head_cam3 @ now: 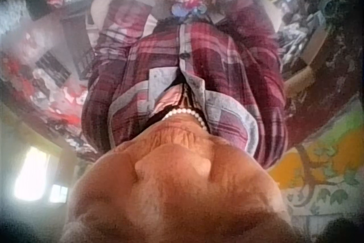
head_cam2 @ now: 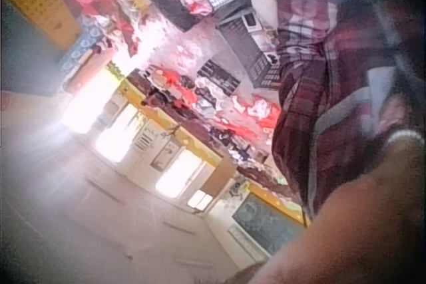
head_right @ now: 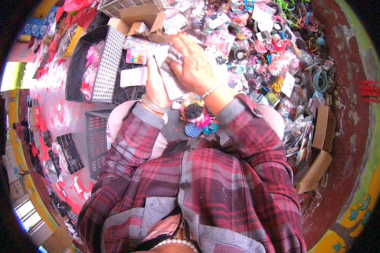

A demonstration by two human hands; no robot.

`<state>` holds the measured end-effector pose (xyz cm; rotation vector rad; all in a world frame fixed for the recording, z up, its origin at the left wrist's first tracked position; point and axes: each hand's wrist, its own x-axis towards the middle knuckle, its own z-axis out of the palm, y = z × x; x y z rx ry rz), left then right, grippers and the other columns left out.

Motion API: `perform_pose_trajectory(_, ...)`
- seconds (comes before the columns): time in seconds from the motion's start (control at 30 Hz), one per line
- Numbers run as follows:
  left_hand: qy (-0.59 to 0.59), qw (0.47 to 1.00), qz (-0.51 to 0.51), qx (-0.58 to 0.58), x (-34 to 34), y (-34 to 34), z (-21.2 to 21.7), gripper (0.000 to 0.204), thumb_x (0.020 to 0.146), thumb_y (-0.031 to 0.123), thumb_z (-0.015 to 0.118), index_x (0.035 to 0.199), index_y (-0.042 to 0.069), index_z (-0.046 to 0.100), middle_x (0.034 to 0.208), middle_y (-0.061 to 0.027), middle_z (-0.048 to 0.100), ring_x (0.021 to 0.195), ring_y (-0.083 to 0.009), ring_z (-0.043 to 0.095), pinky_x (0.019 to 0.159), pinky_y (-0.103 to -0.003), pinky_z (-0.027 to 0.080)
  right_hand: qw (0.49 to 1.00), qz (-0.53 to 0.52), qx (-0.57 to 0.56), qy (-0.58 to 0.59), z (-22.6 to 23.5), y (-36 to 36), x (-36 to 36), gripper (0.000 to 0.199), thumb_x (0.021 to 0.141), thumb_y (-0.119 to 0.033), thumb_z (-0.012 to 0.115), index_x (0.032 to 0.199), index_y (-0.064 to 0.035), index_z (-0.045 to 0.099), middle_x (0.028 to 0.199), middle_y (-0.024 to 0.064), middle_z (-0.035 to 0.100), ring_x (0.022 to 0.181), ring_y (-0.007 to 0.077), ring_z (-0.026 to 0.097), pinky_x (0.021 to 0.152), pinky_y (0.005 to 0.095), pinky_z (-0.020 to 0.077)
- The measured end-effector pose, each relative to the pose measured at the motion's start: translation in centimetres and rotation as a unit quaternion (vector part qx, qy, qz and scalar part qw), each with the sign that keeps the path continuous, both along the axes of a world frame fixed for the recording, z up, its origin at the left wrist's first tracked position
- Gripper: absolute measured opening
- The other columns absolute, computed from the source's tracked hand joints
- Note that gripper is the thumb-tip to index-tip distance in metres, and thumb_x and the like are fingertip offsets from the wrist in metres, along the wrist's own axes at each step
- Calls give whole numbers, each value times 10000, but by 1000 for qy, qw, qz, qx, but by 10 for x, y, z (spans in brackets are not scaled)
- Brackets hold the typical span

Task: The person picks up individual hair bows and accessories from a pile on the floor, places them onto cardboard backing cards, and sorts them into plastic bins.

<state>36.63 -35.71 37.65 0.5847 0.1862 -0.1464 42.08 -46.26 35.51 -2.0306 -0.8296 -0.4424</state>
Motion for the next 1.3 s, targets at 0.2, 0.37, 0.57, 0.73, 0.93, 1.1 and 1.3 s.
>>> perform_pose_trajectory(0.2,-99,976,-24,-193,6,36,-54,572,926,533,303,1234,78,462,1175,-105,543,1066,-244,540,930,-404,430,985,165,-52,-18,10,11,-37,673,715,-231,649,1307,-39,394,1356,189,379,1260,332,370,1046,426,297)
perform_pose_trajectory(0.37,24,999,36,1,-10,10,-28,476,936,436,358,1289,126,431,1233,-74,510,1132,-228,498,946,-380,422,983,163,-82,18,13,5,-25,626,781,-282,598,1326,-63,382,1384,153,366,1258,299,382,1029,419,308)
perform_pose_trajectory(0.57,47,995,-46,-81,6,10,-32,437,931,402,419,1254,110,453,1187,-85,534,1080,-221,534,923,-365,442,997,15,-71,-25,11,1,-2,489,839,-249,551,1280,-61,452,1332,149,432,1253,308,388,1049,413,277)
perform_pose_trajectory(0.73,4,997,-40,-67,6,16,-13,494,932,476,384,1255,108,451,1176,-87,536,1063,-218,540,922,-369,441,998,-27,-18,59,-4,-1,7,474,796,-243,631,1211,-59,494,1248,170,488,1212,303,421,1002,404,340)
perform_pose_trajectory(0.93,-26,999,30,-35,14,20,-23,518,941,482,343,1217,64,473,1164,-82,542,1036,-207,539,899,-356,438,995,-30,-88,-26,-12,3,-1,494,804,-257,629,1197,4,483,1226,195,495,1207,346,415,1007,405,342)
perform_pose_trajectory(1.1,-75,992,98,-33,18,36,-46,469,961,416,300,1128,36,520,1116,-97,560,1033,-238,528,913,-386,417,996,55,-73,12,-15,15,-22,510,792,-248,641,1212,-11,471,1230,194,491,1227,344,404,1001,421,335)
perform_pose_trajectory(1.3,-49,981,184,27,22,50,-38,476,948,441,323,1115,48,532,1071,-90,581,1006,-230,536,910,-377,413,993,102,-57,36,-5,18,-37,571,748,-177,680,1246,-15,452,1271,187,460,1246,339,390,999,419,349)
